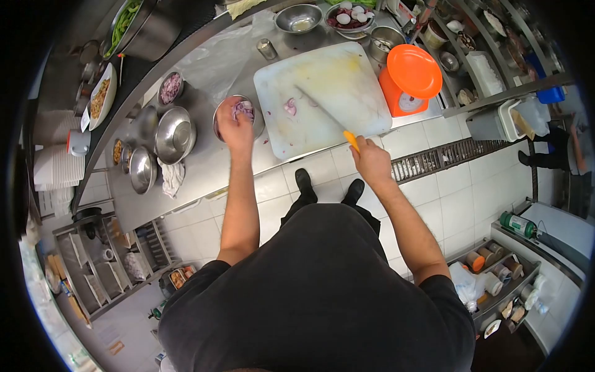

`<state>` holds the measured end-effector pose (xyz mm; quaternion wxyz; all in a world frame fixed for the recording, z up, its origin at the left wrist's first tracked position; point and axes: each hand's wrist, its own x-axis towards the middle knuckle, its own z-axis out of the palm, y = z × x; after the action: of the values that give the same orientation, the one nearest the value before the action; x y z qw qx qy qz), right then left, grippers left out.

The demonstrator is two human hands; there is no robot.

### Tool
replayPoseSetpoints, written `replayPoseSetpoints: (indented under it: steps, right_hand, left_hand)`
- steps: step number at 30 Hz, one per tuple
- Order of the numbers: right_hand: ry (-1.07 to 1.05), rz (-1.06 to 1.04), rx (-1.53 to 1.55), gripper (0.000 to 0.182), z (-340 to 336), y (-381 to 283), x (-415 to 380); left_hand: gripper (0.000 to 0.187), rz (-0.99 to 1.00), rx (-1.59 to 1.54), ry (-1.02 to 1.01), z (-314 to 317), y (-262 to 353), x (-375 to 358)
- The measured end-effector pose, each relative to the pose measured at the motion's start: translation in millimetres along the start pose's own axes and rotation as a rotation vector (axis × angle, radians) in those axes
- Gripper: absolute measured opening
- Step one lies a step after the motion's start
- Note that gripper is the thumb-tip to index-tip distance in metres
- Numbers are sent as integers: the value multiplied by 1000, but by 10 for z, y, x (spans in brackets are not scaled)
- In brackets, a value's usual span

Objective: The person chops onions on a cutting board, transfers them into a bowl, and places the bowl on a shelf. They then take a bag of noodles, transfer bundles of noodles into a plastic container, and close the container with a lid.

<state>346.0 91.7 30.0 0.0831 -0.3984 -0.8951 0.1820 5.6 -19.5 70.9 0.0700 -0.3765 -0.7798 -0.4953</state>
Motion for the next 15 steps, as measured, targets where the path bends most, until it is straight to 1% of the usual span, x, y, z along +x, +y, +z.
replayPoseSetpoints:
  steps: [3, 4, 6, 9, 10, 12, 13, 15]
  right_hand:
    - [-44, 13, 32, 27, 41, -65, -124]
    - [-80, 38, 58, 28, 10, -86, -152]
    - [-67, 77, 121, 30, 34, -72, -226]
    - [-42, 194, 255, 33, 102, 7, -355]
    - [-35, 239, 309, 34, 146, 29, -403]
    - [-60, 340, 516, 36, 225, 58, -455]
    - [-71, 391, 620, 37, 253, 68, -476]
    - [-162, 474, 739, 37, 305, 26, -496]
  left_hand:
    - [36, 58, -150, -183, 263, 66, -357]
    - [38, 32, -131, -206, 374, 84, -459]
    - [44, -20, -95, -254, 556, 76, -635]
    - [59, -31, 164, -170, 837, -156, -709]
    - [62, -61, 168, -198, 908, -216, -712]
    - [69, -119, 180, -246, 1013, -331, -678]
    - [68, -85, 210, -256, 1047, -375, -676]
    - [66, -15, 267, -278, 1096, -414, -664]
